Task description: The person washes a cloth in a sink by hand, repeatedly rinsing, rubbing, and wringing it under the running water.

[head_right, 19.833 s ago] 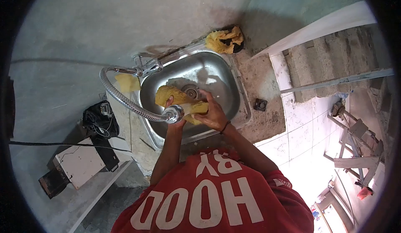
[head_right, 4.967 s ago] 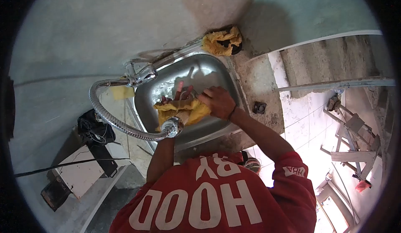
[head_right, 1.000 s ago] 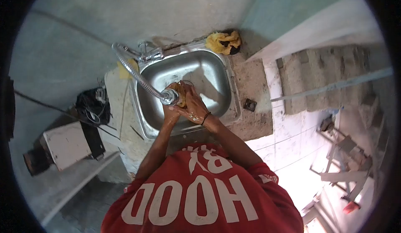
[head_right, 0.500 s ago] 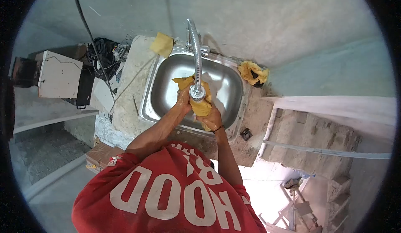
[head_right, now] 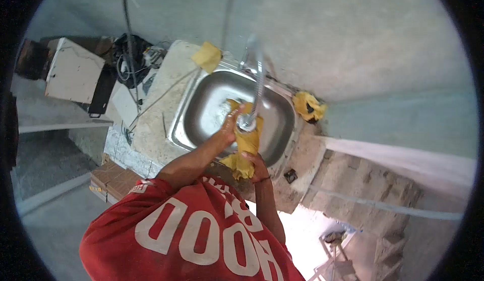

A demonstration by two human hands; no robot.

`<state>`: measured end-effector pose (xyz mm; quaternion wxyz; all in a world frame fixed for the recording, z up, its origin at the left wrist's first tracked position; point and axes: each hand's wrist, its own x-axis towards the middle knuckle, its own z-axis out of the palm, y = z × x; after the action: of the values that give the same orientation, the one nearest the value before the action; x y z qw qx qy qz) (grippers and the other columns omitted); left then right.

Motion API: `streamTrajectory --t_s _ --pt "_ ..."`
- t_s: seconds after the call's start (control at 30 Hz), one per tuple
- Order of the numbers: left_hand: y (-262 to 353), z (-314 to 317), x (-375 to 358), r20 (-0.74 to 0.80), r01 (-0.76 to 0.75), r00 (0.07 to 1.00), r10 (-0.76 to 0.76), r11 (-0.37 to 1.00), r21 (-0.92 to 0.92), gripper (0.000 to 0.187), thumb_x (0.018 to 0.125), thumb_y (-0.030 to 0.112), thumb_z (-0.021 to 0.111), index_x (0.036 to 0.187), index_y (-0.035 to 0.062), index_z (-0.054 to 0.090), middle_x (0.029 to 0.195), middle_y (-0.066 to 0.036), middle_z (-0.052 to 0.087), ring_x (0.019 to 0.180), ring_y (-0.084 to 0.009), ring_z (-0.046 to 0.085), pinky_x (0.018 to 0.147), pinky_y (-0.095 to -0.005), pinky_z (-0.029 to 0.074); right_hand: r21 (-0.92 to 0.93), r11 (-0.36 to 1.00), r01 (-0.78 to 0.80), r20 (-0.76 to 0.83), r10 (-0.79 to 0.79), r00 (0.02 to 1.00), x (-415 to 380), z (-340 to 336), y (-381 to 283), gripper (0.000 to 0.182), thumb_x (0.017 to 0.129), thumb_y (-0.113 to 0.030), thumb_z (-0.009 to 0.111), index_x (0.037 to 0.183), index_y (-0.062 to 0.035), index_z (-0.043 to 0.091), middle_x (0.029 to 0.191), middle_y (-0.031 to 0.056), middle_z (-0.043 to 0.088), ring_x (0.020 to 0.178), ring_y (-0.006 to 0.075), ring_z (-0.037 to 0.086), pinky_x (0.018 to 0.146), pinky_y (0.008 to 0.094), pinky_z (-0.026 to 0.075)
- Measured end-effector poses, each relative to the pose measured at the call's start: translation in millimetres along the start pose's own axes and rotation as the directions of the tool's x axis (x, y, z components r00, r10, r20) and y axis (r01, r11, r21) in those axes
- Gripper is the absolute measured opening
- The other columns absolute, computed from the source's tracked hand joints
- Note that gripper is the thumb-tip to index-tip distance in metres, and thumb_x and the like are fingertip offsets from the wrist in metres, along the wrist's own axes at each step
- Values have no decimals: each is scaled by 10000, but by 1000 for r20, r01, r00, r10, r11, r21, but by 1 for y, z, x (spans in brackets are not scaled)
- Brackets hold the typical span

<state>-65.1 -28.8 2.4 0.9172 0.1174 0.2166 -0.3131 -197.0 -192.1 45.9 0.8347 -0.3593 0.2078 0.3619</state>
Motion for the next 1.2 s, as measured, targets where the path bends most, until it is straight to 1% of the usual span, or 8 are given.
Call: streamTrajectory --t_s 0.07,0.1,0.3,0.47,0.67,0.83,0.87,1.2 --pt "-18 -36 35 126 134 986 -112 974 -184 495 939 467 755 1305 140 689 1215 -122 734 1137 -313 702 994 -553 566 235 971 -37 90 17 996 0 -5 14 519 993 -204 653 1434 46 541 1297 182 699 1163 323 705 1005 462 578" --pt "-29 -10 6 84 -432 889 451 761 484 501 965 508 707 1299 136 696 1227 -95 737 1129 -291 704 1000 -548 559 230 973 -19 90 -2 996 -3 -6 24 535 1032 -274 574 1458 46 521 1355 210 674 1217 353 685 1045 512 563" --pt "10 -24 9 -37 -39 999 36 997 -74 892 909 856 491 1263 65 700 1272 -128 708 1089 -299 679 909 -519 562 -178 975 131 -172 -162 972 5 -28 27 701 777 -99 806 1432 -54 560 1219 119 695 1028 263 728 827 411 633" --pt "25 -25 -3 556 121 831 18 970 -212 763 991 744 508 1204 48 735 1505 -163 580 1346 -357 574 1047 -591 519 -958 -27 286 234 -652 722 15 -3 -27 777 723 -149 855 1429 -22 558 1226 187 688 1102 335 712 947 481 565" --pt "22 -75 9 514 332 840 -175 914 -232 698 1032 576 550 1491 51 531 1661 -168 390 1493 -373 430 1177 -608 422 -746 -590 308 665 -632 398 31 -39 -79 431 886 -256 749 1235 -16 668 1106 234 686 1072 482 650 934 542 518" --pt "68 -60 -3 187 675 436 -880 457 579 563 1058 399 601 1472 23 537 1496 -183 578 1363 -338 577 1144 -552 504 -604 -698 386 789 -454 414 36 -95 -119 508 844 -242 756 1309 -76 636 1383 205 622 1286 460 571 1032 571 477" --pt "78 -65 -1 426 -108 541 -725 443 890 715 998 405 742 1491 -56 504 1471 -172 606 1327 -352 616 1154 -537 477 -692 -707 143 542 -379 750 32 -81 -124 726 764 -173 797 1445 -106 553 1530 207 530 1396 452 489 1125 570 423" --pt "62 43 0 293 -376 918 -266 -819 434 836 692 170 854 1473 240 562 1232 -102 716 1155 -312 691 937 -462 577 -993 -5 114 114 -44 992 37 -62 -62 628 836 -210 748 1398 -31 532 1132 181 741 1032 348 717 909 420 581"
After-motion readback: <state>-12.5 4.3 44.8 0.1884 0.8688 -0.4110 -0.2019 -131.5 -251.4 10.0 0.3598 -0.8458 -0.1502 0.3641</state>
